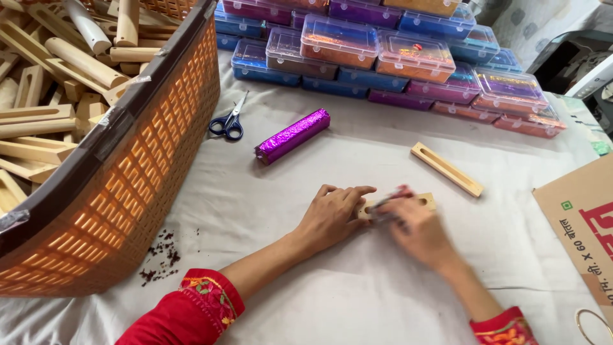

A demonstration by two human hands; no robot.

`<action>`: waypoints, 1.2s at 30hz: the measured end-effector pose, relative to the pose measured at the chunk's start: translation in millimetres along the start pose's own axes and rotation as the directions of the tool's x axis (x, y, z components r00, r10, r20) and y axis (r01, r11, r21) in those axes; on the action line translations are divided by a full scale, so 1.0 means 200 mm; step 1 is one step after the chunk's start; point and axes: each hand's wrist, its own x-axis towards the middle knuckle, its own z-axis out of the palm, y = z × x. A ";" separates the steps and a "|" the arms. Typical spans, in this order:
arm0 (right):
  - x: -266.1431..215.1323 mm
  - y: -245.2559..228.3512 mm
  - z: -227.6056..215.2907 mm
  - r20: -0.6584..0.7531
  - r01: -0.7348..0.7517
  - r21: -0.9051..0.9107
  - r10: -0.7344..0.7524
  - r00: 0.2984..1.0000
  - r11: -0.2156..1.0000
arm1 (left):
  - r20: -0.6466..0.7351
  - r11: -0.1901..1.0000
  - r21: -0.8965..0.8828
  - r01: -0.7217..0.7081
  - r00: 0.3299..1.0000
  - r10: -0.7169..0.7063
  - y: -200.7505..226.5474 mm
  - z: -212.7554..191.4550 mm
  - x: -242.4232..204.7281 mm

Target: Cleaning and wiping wooden cylinders and rectangular cases with a cloth.

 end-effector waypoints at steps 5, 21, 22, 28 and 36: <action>0.03 0.03 -0.05 0.042 0.034 -0.059 -0.032 0.999 0.998 | -0.030 0.999 0.023 -0.031 0.999 0.032 -0.01 0.02 0.01; 0.09 -0.11 -0.08 -0.017 0.083 -0.138 -0.087 0.996 0.987 | -0.152 0.992 0.099 0.077 0.986 -0.061 -0.06 0.05 0.01; 0.09 -0.06 -0.10 -0.013 0.083 -0.141 -0.085 0.996 0.987 | -0.153 0.993 0.093 0.077 0.986 -0.062 -0.05 0.06 0.03; 0.03 0.11 -0.06 0.016 -0.076 -0.168 0.080 0.997 0.983 | -0.054 0.985 0.163 0.062 0.997 -0.054 -0.03 0.05 0.02; 0.13 -0.13 -0.05 0.118 0.068 -0.181 -0.047 0.992 0.981 | -0.098 0.994 0.078 0.070 0.993 -0.063 -0.03 0.03 0.00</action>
